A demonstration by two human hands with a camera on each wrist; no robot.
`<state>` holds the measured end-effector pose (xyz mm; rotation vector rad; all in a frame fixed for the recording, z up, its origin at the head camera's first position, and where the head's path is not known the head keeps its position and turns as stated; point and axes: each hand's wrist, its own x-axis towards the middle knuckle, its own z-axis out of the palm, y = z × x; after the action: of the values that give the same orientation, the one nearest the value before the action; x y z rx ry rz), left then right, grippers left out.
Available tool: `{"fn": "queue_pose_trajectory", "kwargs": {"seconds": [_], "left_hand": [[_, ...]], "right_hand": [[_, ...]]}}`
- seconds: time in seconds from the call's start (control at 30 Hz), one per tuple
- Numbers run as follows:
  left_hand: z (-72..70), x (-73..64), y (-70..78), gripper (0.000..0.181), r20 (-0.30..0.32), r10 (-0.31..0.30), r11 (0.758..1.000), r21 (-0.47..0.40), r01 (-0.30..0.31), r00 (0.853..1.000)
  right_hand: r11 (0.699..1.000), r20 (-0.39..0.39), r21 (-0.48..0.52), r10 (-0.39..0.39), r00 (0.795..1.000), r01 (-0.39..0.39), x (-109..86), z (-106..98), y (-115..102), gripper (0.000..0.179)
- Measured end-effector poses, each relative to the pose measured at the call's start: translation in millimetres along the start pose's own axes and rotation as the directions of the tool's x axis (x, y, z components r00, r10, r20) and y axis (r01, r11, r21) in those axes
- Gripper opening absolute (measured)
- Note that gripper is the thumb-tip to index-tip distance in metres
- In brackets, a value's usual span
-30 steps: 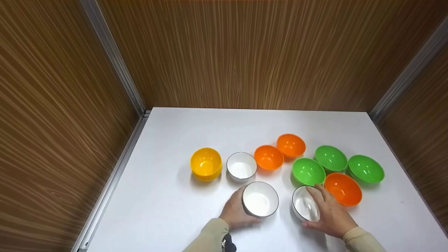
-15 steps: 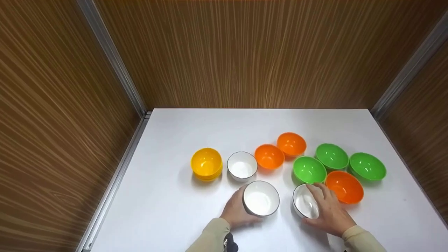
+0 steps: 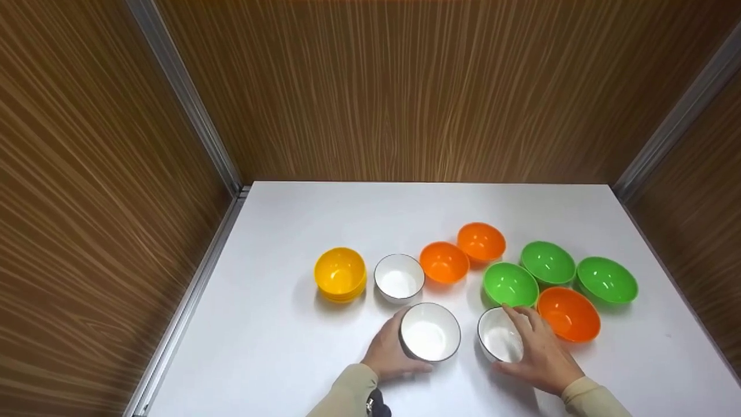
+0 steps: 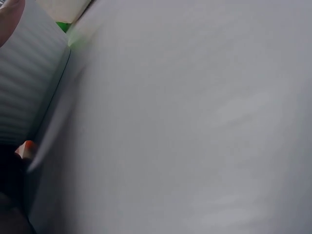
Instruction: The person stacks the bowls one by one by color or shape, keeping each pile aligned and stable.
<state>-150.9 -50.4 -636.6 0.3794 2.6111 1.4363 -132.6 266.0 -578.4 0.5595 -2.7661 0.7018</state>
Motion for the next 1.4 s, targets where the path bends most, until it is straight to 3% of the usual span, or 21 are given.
{"fn": "queue_pose_trajectory", "kwargs": {"seconds": [0.37, 0.53, 0.73, 0.93, 1.4], "left_hand": [[-0.5, 0.3, -1.6, 0.129, 0.008, 0.017, 1.0, 0.006, -0.017, 1.0], [-2.2, 0.0, -3.0, 0.13, -0.002, 0.034, 0.999, 0.004, -0.034, 0.999], [-2.0, 1.9, -4.7, 0.127, -0.028, 0.093, 0.996, 0.007, -0.092, 0.995], [0.7, 1.8, -4.4, 0.126, -0.027, 0.104, 0.994, 0.018, -0.104, 0.994], [-0.4, 0.7, -3.6, 0.12, -0.007, 0.051, 0.999, -0.003, -0.051, 0.999]], "right_hand": [[0.993, -0.017, 0.116, -0.015, 1.0, 0.017, 16.6, -11.4, -29.2, 0.111], [0.988, -0.056, 0.124, -0.087, 0.995, 0.094, 34.6, -13.3, -42.9, 0.109], [0.967, -0.098, 0.123, -0.214, 0.972, 0.225, 54.5, -4.0, -56.9, 0.11], [0.933, -0.105, 0.116, -0.33, 0.938, 0.341, 65.9, 12.4, -65.8, 0.111], [0.91, -0.081, 0.115, -0.39, 0.917, 0.397, 75.6, 32.0, -71.6, 0.109]]}}
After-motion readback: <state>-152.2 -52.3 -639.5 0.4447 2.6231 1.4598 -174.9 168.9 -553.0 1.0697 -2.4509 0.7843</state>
